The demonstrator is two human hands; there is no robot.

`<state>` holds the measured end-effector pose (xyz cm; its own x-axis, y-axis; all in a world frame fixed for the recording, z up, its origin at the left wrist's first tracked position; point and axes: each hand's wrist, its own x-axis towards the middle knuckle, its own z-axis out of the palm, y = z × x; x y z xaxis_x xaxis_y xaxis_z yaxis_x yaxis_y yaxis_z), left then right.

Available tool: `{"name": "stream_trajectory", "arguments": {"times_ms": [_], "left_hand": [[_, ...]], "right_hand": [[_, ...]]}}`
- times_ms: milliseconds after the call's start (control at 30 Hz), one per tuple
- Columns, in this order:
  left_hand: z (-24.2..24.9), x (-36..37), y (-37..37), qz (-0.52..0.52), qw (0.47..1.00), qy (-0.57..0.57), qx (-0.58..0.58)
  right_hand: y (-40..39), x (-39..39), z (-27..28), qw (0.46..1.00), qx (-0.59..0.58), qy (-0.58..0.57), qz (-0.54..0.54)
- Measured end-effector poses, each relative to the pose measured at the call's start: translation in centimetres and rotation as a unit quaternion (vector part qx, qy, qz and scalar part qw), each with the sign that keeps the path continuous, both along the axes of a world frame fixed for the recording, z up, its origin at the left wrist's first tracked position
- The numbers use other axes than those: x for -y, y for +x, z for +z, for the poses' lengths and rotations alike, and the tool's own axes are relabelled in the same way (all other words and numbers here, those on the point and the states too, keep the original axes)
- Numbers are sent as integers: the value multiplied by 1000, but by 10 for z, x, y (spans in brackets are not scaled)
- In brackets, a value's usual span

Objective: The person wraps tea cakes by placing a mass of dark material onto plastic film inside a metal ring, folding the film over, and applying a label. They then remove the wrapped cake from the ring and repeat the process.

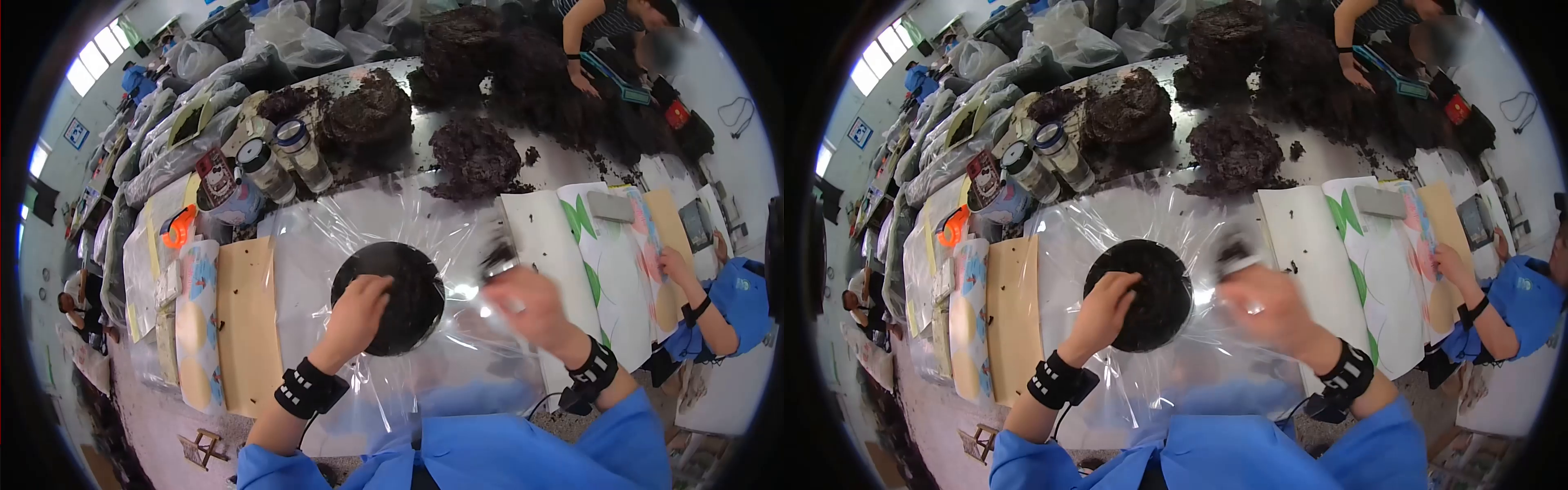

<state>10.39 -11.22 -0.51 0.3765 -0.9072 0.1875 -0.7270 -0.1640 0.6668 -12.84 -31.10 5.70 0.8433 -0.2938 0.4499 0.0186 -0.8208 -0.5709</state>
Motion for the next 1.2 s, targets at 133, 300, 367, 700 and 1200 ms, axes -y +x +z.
{"name": "stream_trajectory", "arguments": {"times_ms": [133,300,367,700,1200], "left_hand": [[1,-5,1,167,957,-123,-201],[-2,2,-8,-95,989,31,112],[-21,20,0,-80,985,66,142],[-1,-84,-29,-3,988,-52,143],[52,-96,-35,51,991,-80,96]], "right_hand": [[30,-19,1,994,-70,-18,85],[-10,-56,-30,945,-122,-191,235],[-34,-62,-24,926,-199,-158,279],[10,31,19,994,-59,82,-48],[37,14,-8,992,-76,31,91]]}}
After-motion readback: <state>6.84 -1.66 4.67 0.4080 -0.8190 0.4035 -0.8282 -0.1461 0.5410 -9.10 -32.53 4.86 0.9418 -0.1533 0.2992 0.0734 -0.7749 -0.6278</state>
